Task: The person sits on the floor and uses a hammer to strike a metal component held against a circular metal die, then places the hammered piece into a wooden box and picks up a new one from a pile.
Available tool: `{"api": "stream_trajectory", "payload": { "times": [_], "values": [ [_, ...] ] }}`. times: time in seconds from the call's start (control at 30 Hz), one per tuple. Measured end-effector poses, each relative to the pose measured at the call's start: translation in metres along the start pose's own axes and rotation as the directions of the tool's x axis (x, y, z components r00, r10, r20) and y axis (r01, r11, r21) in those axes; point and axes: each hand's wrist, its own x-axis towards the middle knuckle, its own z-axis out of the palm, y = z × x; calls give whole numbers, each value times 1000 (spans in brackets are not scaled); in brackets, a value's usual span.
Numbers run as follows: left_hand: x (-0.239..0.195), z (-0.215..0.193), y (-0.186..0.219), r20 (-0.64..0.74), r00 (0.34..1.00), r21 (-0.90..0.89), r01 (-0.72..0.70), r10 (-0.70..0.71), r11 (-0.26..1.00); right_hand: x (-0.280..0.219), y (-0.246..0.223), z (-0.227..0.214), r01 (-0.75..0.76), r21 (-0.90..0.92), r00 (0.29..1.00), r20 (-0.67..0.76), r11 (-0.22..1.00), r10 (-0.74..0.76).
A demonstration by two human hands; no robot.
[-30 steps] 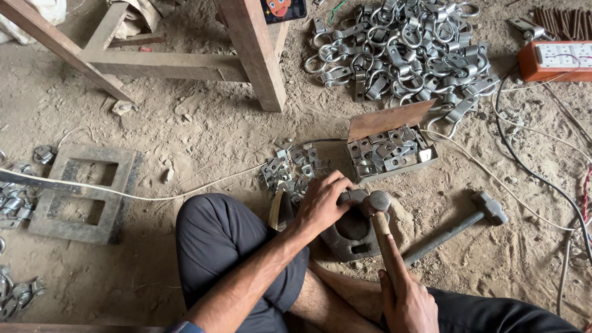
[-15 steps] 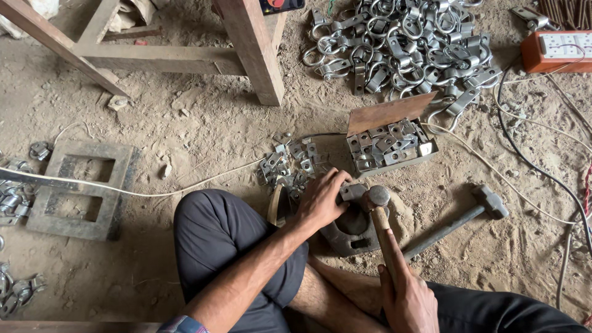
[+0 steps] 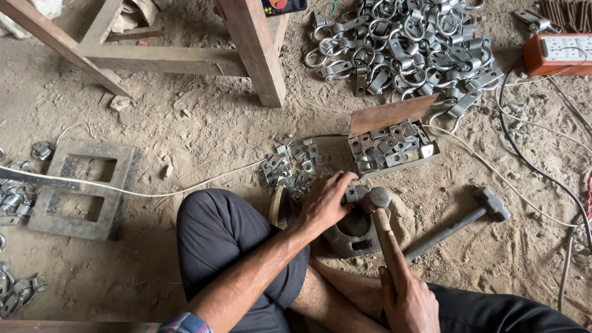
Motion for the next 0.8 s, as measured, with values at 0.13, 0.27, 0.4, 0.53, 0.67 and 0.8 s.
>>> {"api": "stream_trajectory", "payload": {
  "times": [0.13,0.27,0.4,0.53,0.67,0.8],
  "values": [
    [0,-2,2,-2,1000,3,-15,15,1000,-1,1,0,-1,-11,1000,-2,1000,1],
    [0,-2,2,-3,1000,16,-17,17,1000,0,-1,-2,-8,-19,1000,6,1000,8],
    [-1,1,0,-11,999,9,-33,33,999,-2,-6,-4,-22,-11,1000,12,1000,22],
    [0,4,-1,14,1000,25,-21,21,999,-2,-9,-6,-20,8,1000,4,1000,20],
    [2,5,0,20,999,33,-28,27,999,-2,-7,-3,-13,-18,1000,-11,1000,13],
    [2,3,3,-15,998,-5,-60,60,998,-1,-5,-2,-37,-25,999,12,999,37]
  ]
}}
